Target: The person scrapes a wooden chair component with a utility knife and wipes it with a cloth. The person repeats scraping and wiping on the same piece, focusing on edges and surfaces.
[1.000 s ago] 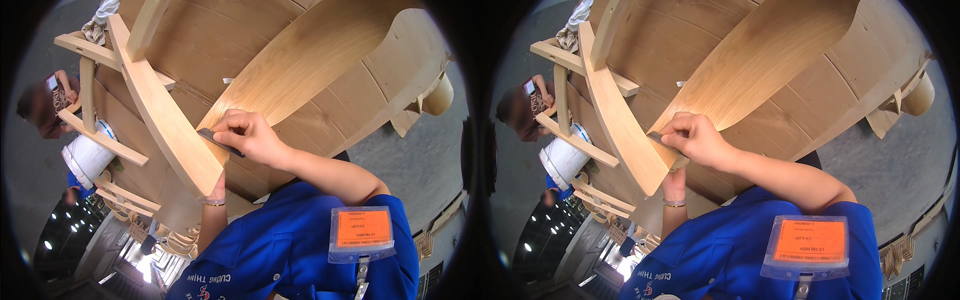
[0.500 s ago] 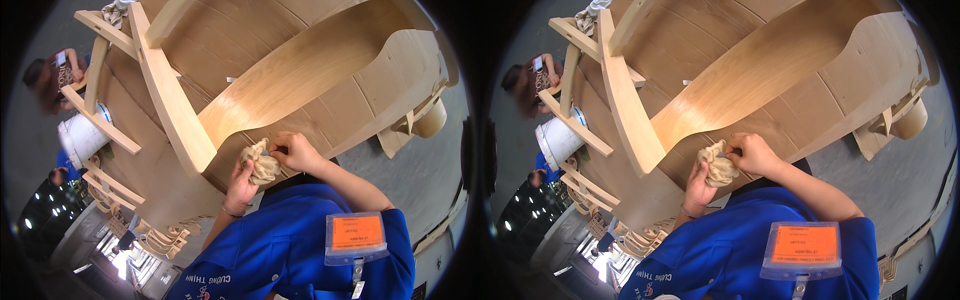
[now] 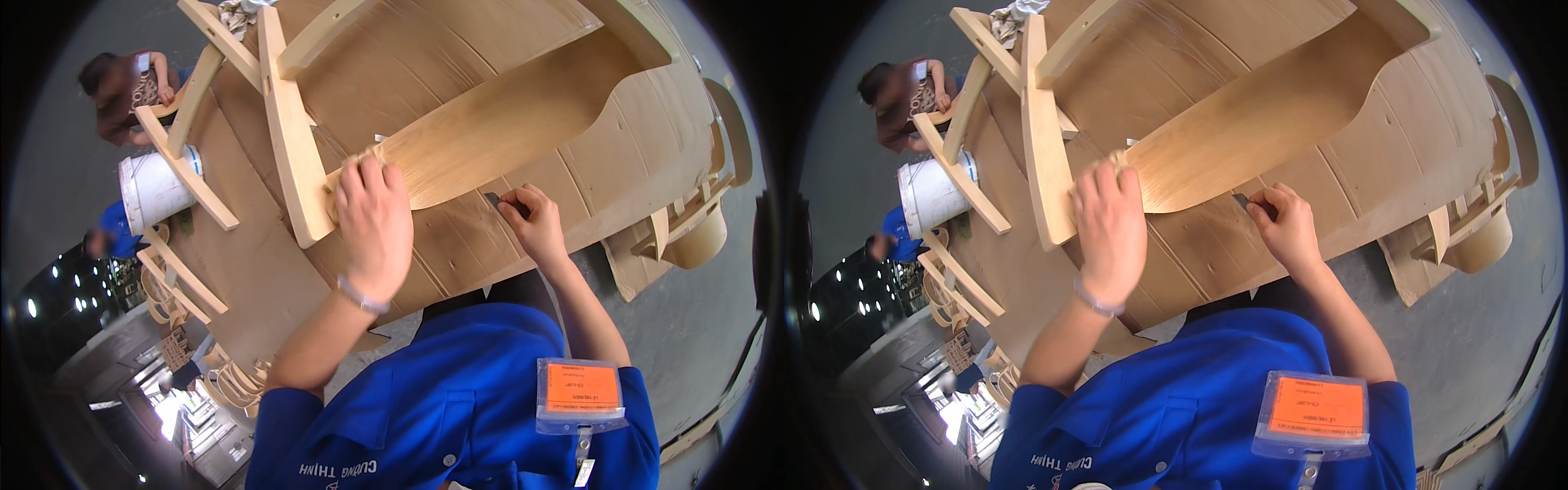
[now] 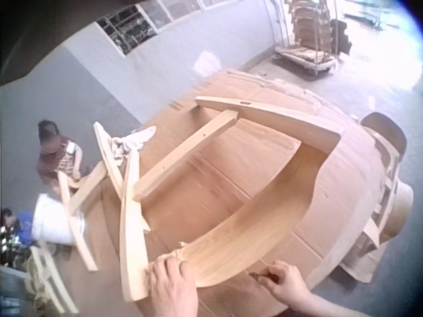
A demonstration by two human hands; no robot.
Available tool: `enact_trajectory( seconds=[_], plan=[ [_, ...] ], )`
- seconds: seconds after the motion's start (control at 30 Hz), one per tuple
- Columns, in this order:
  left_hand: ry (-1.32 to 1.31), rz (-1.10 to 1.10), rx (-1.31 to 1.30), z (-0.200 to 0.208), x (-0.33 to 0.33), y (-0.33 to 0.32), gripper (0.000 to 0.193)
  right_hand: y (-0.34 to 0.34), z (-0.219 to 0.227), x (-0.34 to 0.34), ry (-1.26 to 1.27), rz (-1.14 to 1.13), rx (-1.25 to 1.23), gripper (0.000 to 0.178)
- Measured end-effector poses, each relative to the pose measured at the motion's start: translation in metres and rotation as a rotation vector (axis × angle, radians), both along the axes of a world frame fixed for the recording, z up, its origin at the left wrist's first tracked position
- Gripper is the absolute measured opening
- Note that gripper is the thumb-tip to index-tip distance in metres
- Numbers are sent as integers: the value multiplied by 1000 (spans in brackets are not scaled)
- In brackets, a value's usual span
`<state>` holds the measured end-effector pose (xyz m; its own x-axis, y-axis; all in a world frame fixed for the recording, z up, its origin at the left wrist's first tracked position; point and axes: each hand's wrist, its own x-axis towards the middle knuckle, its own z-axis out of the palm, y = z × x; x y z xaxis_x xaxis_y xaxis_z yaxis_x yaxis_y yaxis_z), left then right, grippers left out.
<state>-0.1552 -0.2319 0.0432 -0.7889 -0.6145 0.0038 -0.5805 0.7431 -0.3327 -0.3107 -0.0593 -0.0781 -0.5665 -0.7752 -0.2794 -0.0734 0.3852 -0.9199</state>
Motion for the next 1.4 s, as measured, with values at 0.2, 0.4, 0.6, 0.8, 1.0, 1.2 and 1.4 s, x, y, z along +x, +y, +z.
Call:
enact_trajectory(
  seconds=[0.2,0.4,0.6,0.8,1.0,1.2,1.4],
  plan=[
    [-146,152,-202,-70,8,-51,12,8,-2,6,8,13,41,11],
    [240,70,-52,-83,0,-35,15,37,-23,7,-75,-56,67,11],
    [225,144,-101,-59,7,-31,15,45,-34,-12,-58,-134,65,13],
    [495,327,132,-114,-7,-38,33,41,-28,-14,-46,-140,78,13],
    [1119,166,428,-157,-58,-33,36,65,-24,-7,-28,-154,136,14],
    [1370,164,1147,-130,-89,-23,38,77,-31,-11,-78,-134,226,14],
    [658,364,69,-84,-5,-20,47,64,-31,-10,-110,-193,138,14]
  ],
)
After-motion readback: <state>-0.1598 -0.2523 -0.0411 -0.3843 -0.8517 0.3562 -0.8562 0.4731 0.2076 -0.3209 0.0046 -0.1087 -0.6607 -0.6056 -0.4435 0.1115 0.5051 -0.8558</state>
